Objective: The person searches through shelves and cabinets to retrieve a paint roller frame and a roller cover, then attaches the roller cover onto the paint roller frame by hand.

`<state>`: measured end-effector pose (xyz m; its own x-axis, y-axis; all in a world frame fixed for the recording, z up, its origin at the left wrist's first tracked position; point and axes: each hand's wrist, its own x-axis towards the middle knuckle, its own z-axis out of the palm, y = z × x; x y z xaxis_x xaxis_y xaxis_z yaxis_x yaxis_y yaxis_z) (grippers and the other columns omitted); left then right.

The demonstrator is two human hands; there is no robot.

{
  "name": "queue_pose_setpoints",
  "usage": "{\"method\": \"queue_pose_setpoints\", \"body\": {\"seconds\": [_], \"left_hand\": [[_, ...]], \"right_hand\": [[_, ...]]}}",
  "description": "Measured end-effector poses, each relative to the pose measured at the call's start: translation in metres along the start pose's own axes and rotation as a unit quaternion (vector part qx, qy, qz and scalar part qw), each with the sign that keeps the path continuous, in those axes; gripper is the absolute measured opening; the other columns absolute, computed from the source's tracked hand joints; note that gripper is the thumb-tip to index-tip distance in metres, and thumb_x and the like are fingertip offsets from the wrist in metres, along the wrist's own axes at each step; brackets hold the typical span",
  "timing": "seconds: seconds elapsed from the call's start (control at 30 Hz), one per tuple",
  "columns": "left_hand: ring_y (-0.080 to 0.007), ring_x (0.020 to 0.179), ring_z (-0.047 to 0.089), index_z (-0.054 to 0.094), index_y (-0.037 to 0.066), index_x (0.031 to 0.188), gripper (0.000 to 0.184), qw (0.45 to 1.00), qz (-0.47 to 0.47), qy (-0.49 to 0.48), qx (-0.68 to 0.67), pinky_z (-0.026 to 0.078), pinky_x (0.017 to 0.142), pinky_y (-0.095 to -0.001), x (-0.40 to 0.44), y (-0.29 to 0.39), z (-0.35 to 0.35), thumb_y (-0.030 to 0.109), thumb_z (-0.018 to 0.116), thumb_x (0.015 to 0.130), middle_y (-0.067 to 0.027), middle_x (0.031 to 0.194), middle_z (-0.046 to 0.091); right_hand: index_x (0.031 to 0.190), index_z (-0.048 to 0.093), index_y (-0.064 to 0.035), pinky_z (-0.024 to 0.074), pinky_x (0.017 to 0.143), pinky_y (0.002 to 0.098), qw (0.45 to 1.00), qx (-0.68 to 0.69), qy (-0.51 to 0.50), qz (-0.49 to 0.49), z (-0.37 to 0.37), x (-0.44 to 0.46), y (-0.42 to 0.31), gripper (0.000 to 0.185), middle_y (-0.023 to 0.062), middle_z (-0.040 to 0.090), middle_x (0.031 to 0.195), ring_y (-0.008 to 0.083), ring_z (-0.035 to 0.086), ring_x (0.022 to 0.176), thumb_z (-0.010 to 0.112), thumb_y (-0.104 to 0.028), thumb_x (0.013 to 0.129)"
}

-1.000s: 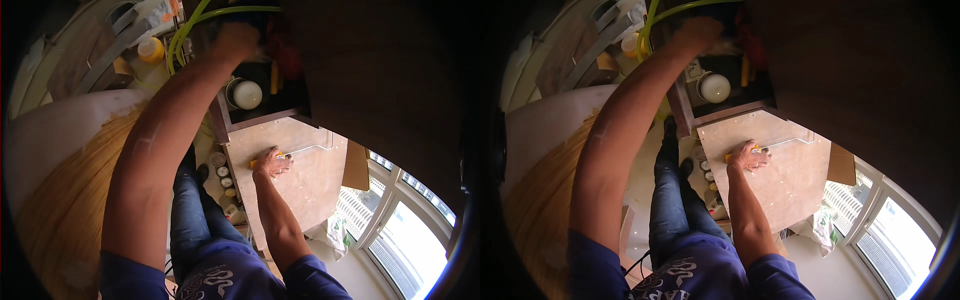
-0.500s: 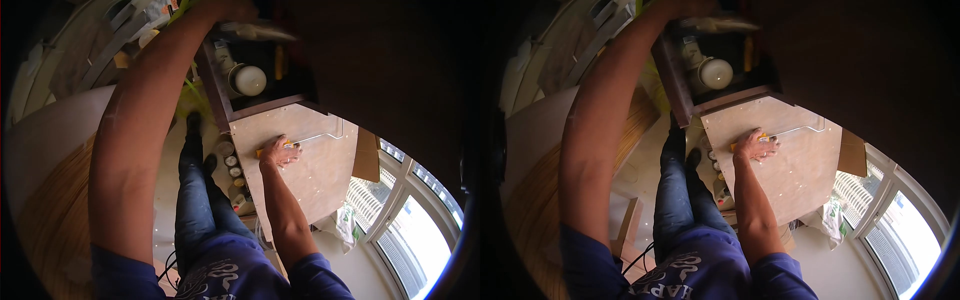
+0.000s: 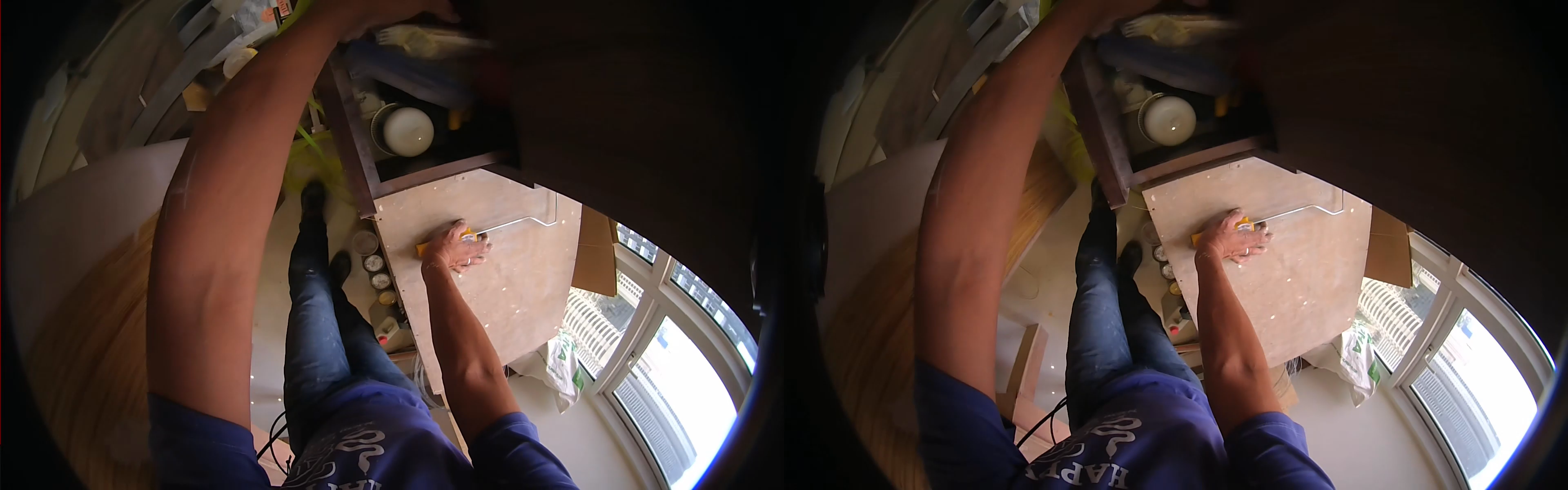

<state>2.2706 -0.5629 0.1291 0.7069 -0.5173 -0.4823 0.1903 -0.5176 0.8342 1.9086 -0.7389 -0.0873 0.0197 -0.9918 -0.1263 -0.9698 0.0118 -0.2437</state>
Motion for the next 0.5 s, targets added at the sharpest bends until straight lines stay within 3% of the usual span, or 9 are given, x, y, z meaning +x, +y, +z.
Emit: {"method": "queue_pose_setpoints", "body": {"seconds": [0.1, 0.23, 0.33, 0.43, 0.5], "left_hand": [[-0.0255, 0.126, 0.049, 0.059, 0.012, 0.134, 0.056, 0.974, -0.089, -0.207, -0.012, 0.048, 0.093, -0.0405, 0.031, -0.016, -0.008, 0.037, 0.066, 0.085, -0.0142, 0.143, 0.049], [-0.0289, 0.128, 0.05, 0.048, 0.014, 0.145, 0.069, 0.984, -0.061, -0.167, 0.021, 0.048, 0.096, -0.0433, 0.035, -0.026, -0.007, 0.036, 0.068, 0.084, -0.0181, 0.149, 0.043], [-0.0305, 0.127, 0.051, 0.048, 0.012, 0.146, 0.07, 0.989, -0.048, -0.135, 0.033, 0.046, 0.1, -0.044, 0.04, -0.035, -0.007, 0.039, 0.068, 0.085, -0.0175, 0.147, 0.047], [-0.0307, 0.128, 0.052, 0.052, 0.011, 0.143, 0.064, 0.965, -0.074, -0.082, 0.239, 0.044, 0.104, -0.0435, 0.032, -0.015, -0.012, 0.04, 0.066, 0.088, -0.0162, 0.144, 0.052], [-0.0304, 0.128, 0.053, 0.057, 0.011, 0.139, 0.059, 0.965, -0.075, -0.056, 0.243, 0.043, 0.105, -0.0427, 0.02, -0.005, -0.012, 0.039, 0.065, 0.088, -0.0151, 0.141, 0.056]], "right_hand": [[0.151, 0.035, -0.014, 0.0091, 0.118, 0.0596, 1.0, -0.006, 0.007, 0.005, 0.002, 0.001, -0.001, 0.075, 0.0081, 0.018, 0.166, 0.0392, 0.007, 0.152, 0.057, -0.05, 0.089], [0.152, 0.034, -0.0155, 0.0093, 0.118, 0.0594, 1.0, -0.011, 0.007, 0.008, 0.003, 0.002, 0.001, 0.075, 0.0071, 0.018, 0.166, 0.0381, 0.007, 0.153, 0.058, -0.05, 0.089], [0.153, 0.032, -0.0184, 0.0096, 0.118, 0.0592, 1.0, -0.014, 0.006, 0.011, 0.004, 0.002, 0.002, 0.077, 0.005, 0.019, 0.166, 0.0352, 0.008, 0.153, 0.058, -0.053, 0.089], [0.153, 0.032, -0.0187, 0.0092, 0.118, 0.0591, 1.0, -0.012, 0.004, 0.012, 0.002, 0.001, 0.0, 0.078, 0.0045, 0.018, 0.166, 0.0351, 0.007, 0.153, 0.058, -0.054, 0.089], [0.153, 0.032, -0.019, 0.0087, 0.118, 0.0592, 1.0, -0.013, 0.007, 0.006, 0.003, 0.001, 0.002, 0.078, 0.0041, 0.018, 0.166, 0.0349, 0.007, 0.153, 0.057, -0.055, 0.089]]}}
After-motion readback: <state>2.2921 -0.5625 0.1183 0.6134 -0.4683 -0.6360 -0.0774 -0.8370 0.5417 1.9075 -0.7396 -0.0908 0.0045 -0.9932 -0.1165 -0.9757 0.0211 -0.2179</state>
